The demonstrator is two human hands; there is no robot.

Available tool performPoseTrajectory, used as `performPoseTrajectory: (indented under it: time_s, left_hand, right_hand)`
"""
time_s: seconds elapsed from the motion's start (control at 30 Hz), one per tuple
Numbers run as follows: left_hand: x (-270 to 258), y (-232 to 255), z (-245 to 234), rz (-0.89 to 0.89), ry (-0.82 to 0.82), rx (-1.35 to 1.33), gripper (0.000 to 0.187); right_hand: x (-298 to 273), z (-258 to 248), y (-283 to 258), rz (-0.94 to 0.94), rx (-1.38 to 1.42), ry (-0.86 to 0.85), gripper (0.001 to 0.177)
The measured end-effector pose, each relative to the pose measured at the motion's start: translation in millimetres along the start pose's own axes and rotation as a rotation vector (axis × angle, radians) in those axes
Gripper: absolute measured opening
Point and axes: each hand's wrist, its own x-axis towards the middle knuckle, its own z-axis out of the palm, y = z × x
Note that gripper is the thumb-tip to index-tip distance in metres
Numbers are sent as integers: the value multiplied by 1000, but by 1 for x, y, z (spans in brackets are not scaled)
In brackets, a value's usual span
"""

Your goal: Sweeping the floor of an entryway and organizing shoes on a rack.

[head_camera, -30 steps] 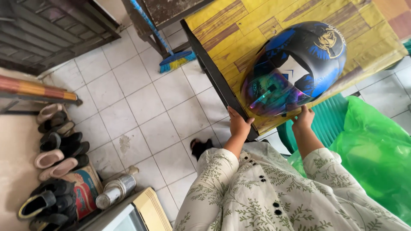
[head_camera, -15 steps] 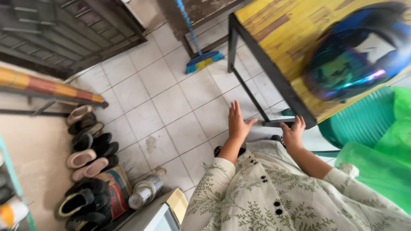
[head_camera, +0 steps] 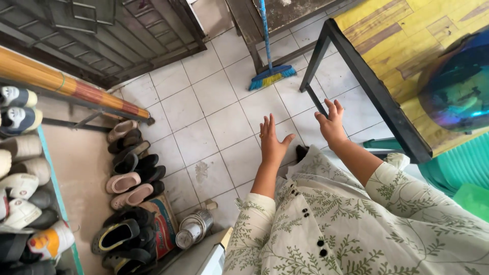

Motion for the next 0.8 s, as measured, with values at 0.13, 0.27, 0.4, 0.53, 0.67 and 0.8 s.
performPoseTrajectory:
  time_s: [0.13,0.27,0.4,0.53,0.67,0.8]
  left_hand:
    - [49,-5,-17,22,21,-30,110]
    - [120,-15,-26,53,21,-9,109]
    - [213,-12,-42,50,16,-16,109]
    - [273,0,-38,59,6,-62,108]
    - [325,3,-37,132,21,-91,107]
    - [384,-4,-42,169,28,-95,106]
  right_hand:
    - [44,28,-21,64,36,2,60]
    - [116,60,-10,35,47,-5,59]
    - [206,101,-35,-66,13,12,57]
    - [269,124,-66,-119,59,-14,55]
    - [315,147,-106,-142,56,-18,54]
    - [366,172,-127,-220,56,3,53]
